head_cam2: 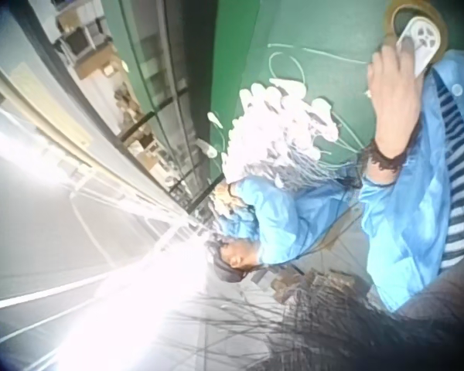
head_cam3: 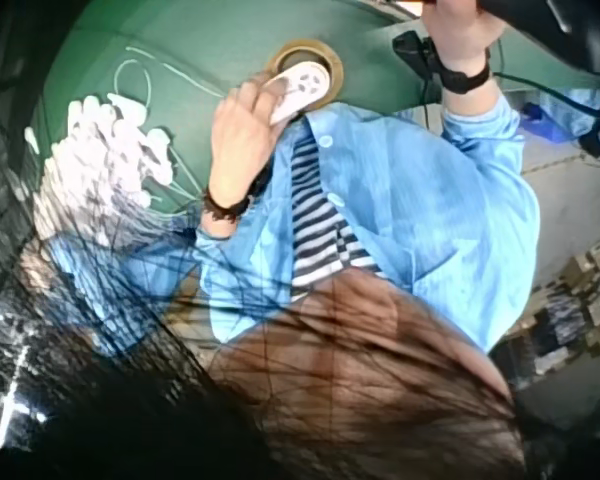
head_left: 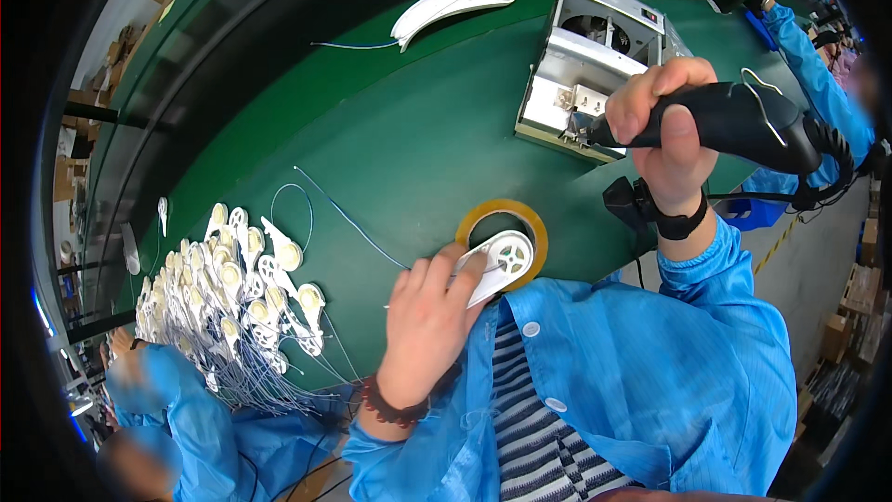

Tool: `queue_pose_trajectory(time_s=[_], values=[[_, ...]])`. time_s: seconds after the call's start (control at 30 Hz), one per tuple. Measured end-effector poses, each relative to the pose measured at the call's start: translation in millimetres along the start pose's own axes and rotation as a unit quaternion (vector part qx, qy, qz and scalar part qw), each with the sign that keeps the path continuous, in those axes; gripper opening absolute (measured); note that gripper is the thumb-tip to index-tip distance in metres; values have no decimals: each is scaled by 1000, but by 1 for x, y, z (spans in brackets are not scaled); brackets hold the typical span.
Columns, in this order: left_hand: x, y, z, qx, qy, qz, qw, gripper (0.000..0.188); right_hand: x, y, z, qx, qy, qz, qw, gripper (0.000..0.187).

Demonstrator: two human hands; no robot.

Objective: Assembling small white plastic components by winding wires and using an electric screwdriver.

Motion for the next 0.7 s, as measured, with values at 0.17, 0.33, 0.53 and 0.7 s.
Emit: queue_pose_trajectory(time_s=[0.17, 0.33, 0.53, 0.7], values=[[1, -20, 7, 89, 67, 49, 993, 75, 8, 1, 1, -10, -6, 32, 999, 23], [-3, -24, 7, 105, 54, 43, 992, 69, 9, 2, 0, -11, -1, 43, 999, 21], [-2, -26, 3, 125, 41, 20, 991, 65, 9, -1, -2, -7, -3, 49, 999, 17], [-2, -26, -6, 113, 60, 34, 991, 65, 8, -7, -12, 3, -76, 57, 995, 12]])
Point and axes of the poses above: each hand's wrist, its own z-axis away from the middle knuckle, its own y-axis out of the back of the hand, x = y × z, the point moved 2 cm from there along -z, towards the middle knuckle, and after that the axes turned 3 degrees about y, right-handed, at the moved point
